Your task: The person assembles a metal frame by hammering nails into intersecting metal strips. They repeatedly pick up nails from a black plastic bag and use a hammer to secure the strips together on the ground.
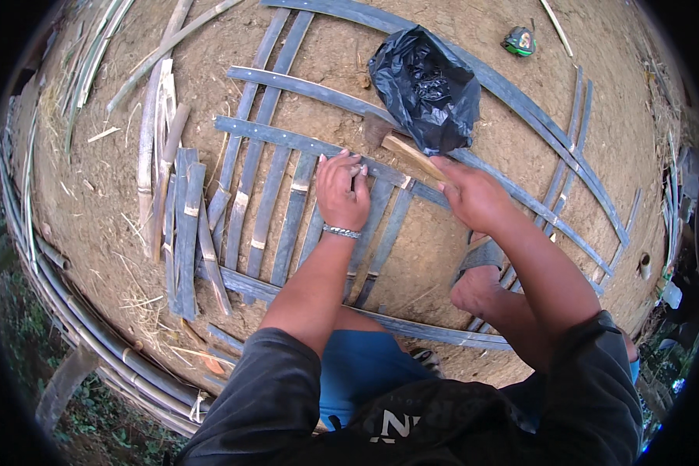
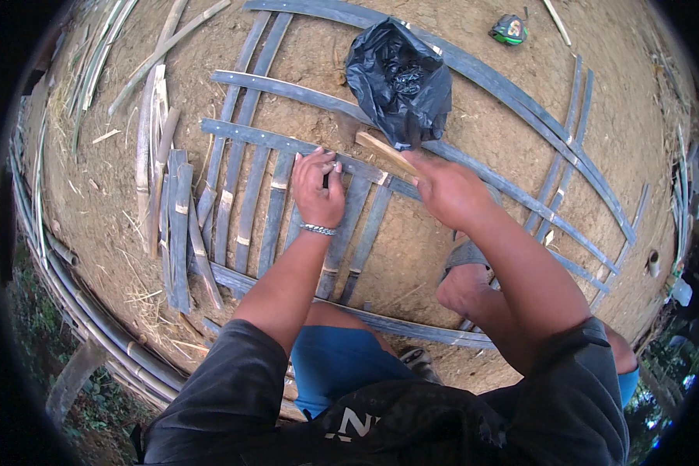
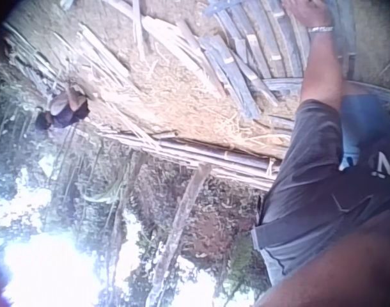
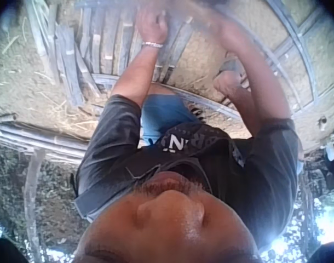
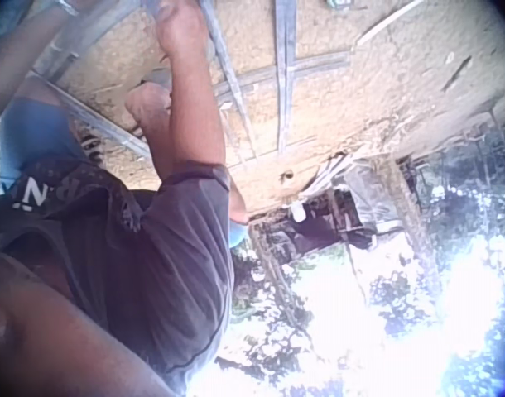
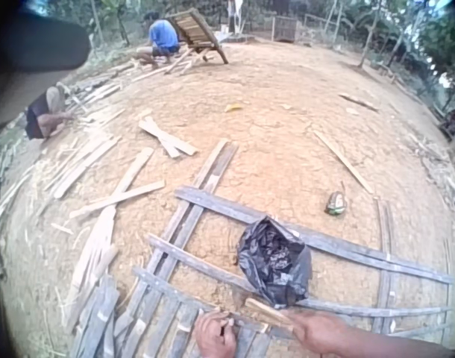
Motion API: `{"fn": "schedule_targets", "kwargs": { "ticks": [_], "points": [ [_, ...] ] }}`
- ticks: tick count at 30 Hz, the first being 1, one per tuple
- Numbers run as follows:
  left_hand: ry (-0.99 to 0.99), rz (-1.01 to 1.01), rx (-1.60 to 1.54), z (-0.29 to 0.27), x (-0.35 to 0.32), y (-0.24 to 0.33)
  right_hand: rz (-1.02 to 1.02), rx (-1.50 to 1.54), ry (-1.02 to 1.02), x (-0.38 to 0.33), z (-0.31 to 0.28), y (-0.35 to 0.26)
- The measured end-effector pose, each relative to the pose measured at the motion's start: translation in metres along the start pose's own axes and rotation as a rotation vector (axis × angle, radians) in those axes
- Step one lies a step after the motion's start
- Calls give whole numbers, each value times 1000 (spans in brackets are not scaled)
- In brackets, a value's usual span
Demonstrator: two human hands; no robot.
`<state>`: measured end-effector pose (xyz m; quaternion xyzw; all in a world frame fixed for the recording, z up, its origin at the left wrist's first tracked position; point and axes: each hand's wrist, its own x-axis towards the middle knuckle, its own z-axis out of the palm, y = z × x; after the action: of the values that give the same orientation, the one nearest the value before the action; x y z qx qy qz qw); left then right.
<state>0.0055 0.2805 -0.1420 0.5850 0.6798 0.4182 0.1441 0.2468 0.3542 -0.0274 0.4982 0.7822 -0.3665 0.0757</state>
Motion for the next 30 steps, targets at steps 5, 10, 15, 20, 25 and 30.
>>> {"fn": "schedule_targets", "kwargs": {
  "ticks": [5, 10, 15, 20, 25, 30],
  "points": [
    [0, -6, 4, -2, -1, 0, 27, 9, -80, 2, -6, -2],
    [-9, -8, -9, -1, -1, 0, 32, 32, -131, 1, -6, -1],
    [-27, -2, -16, -1, 0, 0, -39, -28, -15, -1, 7, 14],
    [-25, 13, -18, 0, -2, -2, -21, 40, -12, 3, 9, 23],
    [-21, 26, -8, -2, -1, -2, -56, 18, -81, 5, 5, 20],
    [-28, 15, 5, -2, -1, 1, -40, 44, 18, -1, 5, 23]
  ]
}}
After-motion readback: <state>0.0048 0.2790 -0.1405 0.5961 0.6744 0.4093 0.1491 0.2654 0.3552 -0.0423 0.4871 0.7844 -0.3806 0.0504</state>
